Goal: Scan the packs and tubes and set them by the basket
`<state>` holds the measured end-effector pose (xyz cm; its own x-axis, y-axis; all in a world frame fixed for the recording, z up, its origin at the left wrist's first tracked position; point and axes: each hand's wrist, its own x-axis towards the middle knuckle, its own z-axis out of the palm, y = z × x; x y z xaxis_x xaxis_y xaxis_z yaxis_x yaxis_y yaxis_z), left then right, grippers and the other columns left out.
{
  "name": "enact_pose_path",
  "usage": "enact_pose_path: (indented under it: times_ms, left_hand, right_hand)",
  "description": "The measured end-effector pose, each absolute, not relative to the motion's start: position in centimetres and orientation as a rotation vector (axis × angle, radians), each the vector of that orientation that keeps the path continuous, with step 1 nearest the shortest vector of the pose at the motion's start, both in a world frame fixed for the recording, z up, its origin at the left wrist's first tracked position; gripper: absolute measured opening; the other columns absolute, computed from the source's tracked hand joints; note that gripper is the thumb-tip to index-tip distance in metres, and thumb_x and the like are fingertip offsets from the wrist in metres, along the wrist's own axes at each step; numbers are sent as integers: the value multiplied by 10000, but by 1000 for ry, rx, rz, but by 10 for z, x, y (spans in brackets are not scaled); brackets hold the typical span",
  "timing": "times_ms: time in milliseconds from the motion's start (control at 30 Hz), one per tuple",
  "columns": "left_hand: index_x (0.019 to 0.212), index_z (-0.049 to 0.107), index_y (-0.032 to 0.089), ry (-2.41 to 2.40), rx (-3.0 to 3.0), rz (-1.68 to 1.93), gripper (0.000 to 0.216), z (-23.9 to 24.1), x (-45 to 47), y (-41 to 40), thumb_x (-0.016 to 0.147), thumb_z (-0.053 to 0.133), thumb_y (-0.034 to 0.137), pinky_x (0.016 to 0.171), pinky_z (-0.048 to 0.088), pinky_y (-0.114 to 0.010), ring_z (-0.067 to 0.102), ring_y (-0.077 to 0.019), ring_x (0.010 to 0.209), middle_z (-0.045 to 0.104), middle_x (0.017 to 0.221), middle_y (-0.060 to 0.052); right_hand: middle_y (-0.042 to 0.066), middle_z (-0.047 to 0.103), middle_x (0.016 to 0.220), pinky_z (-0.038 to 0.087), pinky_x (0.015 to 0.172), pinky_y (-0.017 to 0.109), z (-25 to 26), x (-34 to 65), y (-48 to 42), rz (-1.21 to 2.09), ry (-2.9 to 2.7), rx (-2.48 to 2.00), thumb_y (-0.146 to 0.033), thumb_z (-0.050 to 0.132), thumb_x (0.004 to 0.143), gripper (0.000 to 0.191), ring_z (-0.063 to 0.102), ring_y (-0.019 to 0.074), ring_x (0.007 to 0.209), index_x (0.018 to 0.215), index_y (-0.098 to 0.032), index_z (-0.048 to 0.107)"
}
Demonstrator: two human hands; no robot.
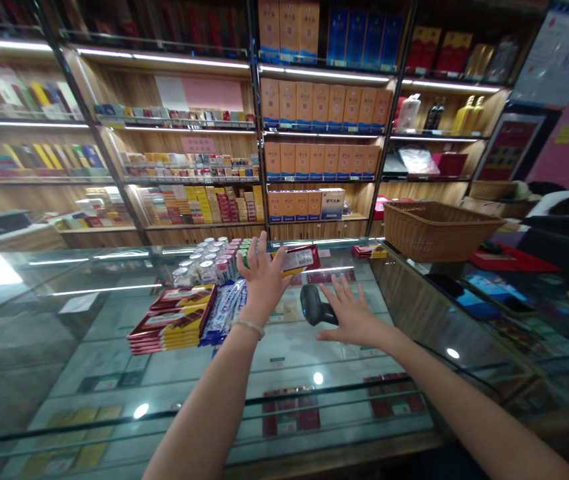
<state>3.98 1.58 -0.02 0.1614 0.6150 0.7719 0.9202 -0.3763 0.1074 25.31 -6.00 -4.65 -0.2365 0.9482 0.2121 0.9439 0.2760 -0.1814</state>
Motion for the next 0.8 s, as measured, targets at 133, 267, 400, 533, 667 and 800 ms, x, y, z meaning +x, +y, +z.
enact_pose_path:
  times_ms: [133,267,400,533,667,800]
  left_hand:
    - [1342,648,292,-1482,-2060,-1057,621,-1,39,17,771,870,395,1242,128,-706,237,-428,1592,250,1740,-178]
    - [1358,645,304,-1524,-2043,-1013,643,0,38,18,768,872,421,1249,126,-693,230,-429,1594,239,1747,-161]
    - [1359,650,312,-1536,-2030,-1027,659,-2,36,20,752,885,413,1257,113,-683,238,-425,1593,261,1740,-156]
    - [1355,653,312,-1545,-1991,-1015,677,-7,34,25,733,899,417,1248,120,-688,246,-421,1590,266,1735,-174]
    - [1347,659,313,-1548,-1956,-1009,675,-12,31,30,729,898,440,1246,122,-686,230,-420,1596,261,1737,-172]
    - [1349,659,312,-1564,-1942,-1001,683,-14,29,32,722,903,433,1242,126,-687,234,-421,1595,272,1732,-181]
  right_hand:
    - [249,222,1727,89,1221,779,-47,248,-61,-62,-2263,-1753,-602,781,812,725,97,462,1617,1385,-183,633]
    - [234,316,1698,127,1241,734,-44,248,-58,-46,-2273,-1759,-463,735,869,456,130,442,1617,1214,-166,705]
    - [197,356,1689,114,1249,718,-44,254,-54,-71,-2272,-1733,-342,734,824,366,158,432,1613,1153,-181,728]
    - [171,388,1678,152,1242,715,-47,270,-34,-52,-2213,-1679,-319,715,799,362,191,426,1604,1134,-187,744]
    - [186,534,1564,334,1217,623,-43,293,3,160,-1986,-1524,-307,691,751,491,407,408,1507,1219,-160,724]
    - [116,676,1356,511,1108,485,-38,307,18,284,-1704,-1241,-357,635,764,486,615,297,1299,1224,-206,681]
